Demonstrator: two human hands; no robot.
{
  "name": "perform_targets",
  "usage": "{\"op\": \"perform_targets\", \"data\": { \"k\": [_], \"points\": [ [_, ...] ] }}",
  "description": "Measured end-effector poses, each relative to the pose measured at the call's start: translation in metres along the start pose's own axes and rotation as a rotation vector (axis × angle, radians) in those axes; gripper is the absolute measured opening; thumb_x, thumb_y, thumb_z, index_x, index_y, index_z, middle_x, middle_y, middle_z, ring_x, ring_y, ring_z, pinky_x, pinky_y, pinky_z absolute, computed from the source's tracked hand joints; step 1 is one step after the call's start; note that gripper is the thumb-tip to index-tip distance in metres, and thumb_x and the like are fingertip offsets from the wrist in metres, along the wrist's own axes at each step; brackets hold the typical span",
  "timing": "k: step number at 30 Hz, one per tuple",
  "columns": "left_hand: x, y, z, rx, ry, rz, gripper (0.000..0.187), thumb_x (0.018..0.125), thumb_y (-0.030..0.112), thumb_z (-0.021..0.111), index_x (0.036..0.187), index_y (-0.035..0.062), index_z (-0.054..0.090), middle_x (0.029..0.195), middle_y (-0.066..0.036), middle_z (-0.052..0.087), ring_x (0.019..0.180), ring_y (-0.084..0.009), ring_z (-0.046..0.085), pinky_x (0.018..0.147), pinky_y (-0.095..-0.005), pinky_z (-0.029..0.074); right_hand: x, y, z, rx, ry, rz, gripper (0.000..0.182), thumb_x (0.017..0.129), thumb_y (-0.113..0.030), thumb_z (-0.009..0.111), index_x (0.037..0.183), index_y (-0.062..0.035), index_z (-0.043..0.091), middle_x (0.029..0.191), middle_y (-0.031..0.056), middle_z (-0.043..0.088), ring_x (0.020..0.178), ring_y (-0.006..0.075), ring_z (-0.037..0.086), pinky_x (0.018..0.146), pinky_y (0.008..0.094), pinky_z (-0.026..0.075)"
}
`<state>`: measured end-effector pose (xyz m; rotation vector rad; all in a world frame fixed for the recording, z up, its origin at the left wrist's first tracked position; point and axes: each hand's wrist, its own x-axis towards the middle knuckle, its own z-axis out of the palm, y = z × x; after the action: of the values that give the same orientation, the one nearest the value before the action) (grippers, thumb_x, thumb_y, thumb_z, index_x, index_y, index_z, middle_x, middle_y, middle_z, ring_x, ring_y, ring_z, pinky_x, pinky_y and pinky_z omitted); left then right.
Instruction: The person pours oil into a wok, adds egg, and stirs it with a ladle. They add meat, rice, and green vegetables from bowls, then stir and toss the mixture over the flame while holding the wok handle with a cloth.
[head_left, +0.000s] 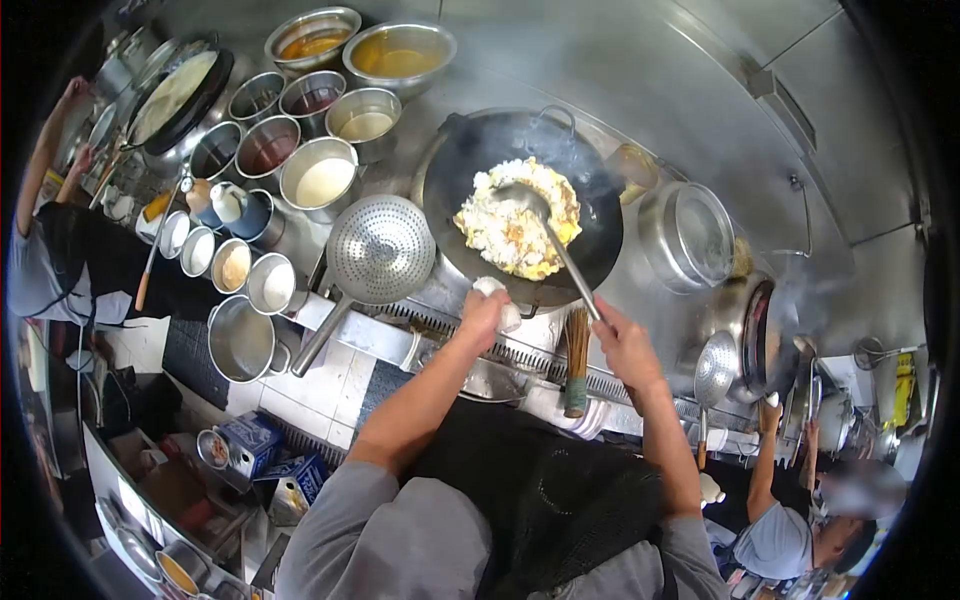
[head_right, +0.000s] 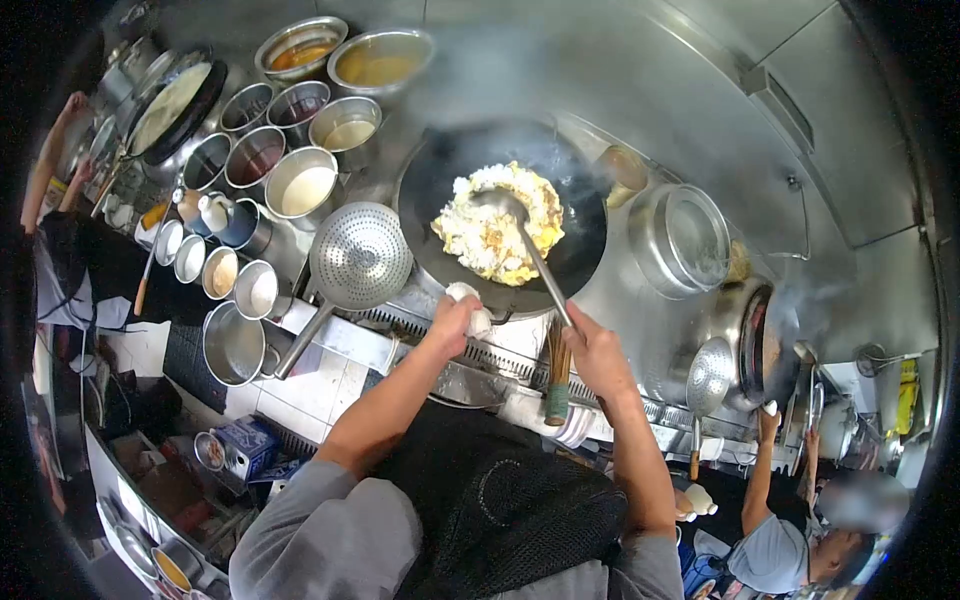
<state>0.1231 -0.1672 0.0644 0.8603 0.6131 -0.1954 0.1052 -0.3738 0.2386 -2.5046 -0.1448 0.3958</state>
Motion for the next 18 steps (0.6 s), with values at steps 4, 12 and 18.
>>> {"op": "perform_targets", "data": {
  "k": [4, 12, 18],
  "points": [
    [0.008, -0.002, -0.002, 0.02, -0.024, 0.0, 0.029, 0.077, 0.002, 0.057, 0.104, -0.004, 0.053, 0.091, -0.011, 0.06, 0.074, -0.023, 0.062, 0.06, -0.0368, 0.053, 0.023, 0.002, 0.039, 0.065, 0.286, -0.243, 0.043, 0.091, -0.016, 0.059, 0.132, -0.0066, 0.053, 0.098, 0.0311, 0.063, 0.088, 0.0461, 0.063, 0.075, 0.0479, 0.051],
    [-0.003, 0.021, -0.001, -0.004, -0.059, -0.125, 0.021, 0.082, 0.007, 0.059, 0.102, -0.0002, 0.057, 0.092, -0.013, 0.062, 0.076, -0.0242, 0.064, 0.062, -0.0393, 0.055, -0.032, 0.038, 0.003, -0.085, 0.14, -0.219, 0.046, 0.093, -0.017, 0.054, 0.137, -0.011, 0.047, 0.085, 0.0299, 0.063, 0.078, 0.0459, 0.063, 0.071, 0.05, 0.05],
    [-0.017, 0.022, 0.003, -0.056, -0.209, -0.245, 0.012, 0.086, 0.009, 0.055, 0.093, -0.0009, 0.055, 0.087, -0.017, 0.064, 0.073, -0.0292, 0.066, 0.06, -0.0432, 0.056, -0.073, 0.068, 0.006, -0.303, 0.224, 0.17, 0.046, 0.096, -0.02, 0.053, 0.14, -0.011, 0.044, 0.084, 0.0296, 0.063, 0.079, 0.0459, 0.063, 0.069, 0.0457, 0.05]
  ]
}}
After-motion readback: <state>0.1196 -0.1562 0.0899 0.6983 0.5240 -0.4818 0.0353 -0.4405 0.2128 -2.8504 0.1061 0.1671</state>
